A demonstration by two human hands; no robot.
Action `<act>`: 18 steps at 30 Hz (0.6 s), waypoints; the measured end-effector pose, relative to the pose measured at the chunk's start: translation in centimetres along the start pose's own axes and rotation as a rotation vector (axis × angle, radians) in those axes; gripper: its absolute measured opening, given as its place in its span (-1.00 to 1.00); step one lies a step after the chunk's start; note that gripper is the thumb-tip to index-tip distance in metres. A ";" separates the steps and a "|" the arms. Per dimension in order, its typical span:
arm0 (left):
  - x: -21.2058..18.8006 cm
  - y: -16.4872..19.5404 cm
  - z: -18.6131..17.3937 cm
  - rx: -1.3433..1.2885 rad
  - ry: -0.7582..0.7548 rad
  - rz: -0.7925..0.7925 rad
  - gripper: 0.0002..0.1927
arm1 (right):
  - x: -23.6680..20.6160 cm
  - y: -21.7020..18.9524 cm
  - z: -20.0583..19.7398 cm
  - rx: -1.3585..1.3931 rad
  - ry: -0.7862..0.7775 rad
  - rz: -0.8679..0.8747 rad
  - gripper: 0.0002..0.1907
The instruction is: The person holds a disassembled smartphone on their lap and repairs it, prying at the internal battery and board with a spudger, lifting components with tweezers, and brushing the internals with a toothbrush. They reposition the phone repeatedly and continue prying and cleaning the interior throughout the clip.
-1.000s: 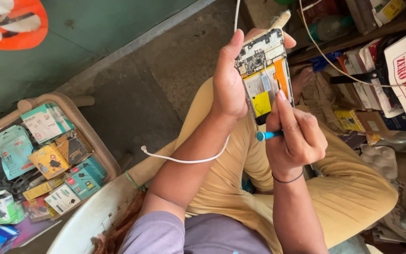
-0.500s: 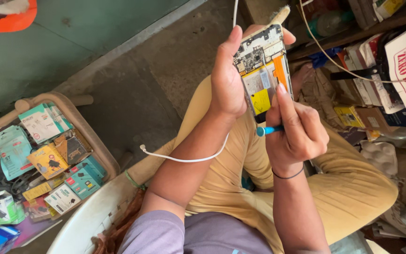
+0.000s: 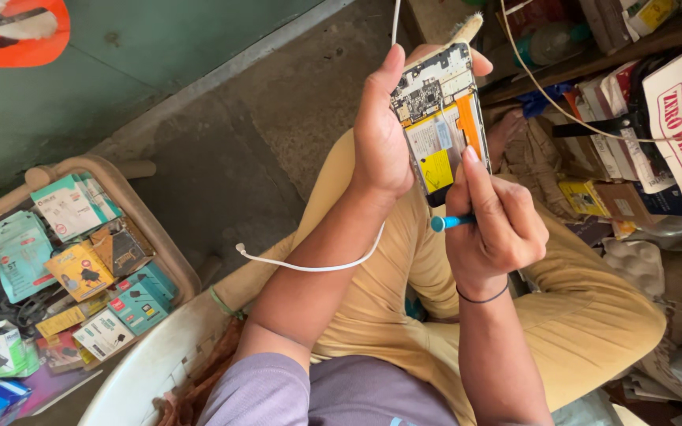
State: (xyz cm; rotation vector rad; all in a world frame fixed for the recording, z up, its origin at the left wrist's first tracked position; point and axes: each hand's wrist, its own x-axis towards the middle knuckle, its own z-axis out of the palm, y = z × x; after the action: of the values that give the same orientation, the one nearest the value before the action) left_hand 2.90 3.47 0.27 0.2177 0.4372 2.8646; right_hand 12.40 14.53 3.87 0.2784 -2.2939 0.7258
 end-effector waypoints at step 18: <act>-0.2 0.4 0.2 0.027 -0.007 0.015 -0.35 | -0.7 0.1 -0.1 -0.023 0.016 -0.006 -0.77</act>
State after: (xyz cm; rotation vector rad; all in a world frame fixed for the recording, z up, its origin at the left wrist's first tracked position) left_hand 3.01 3.11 0.55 0.2374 0.4756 2.8730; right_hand 12.94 14.63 3.36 0.2685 -2.2836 0.6961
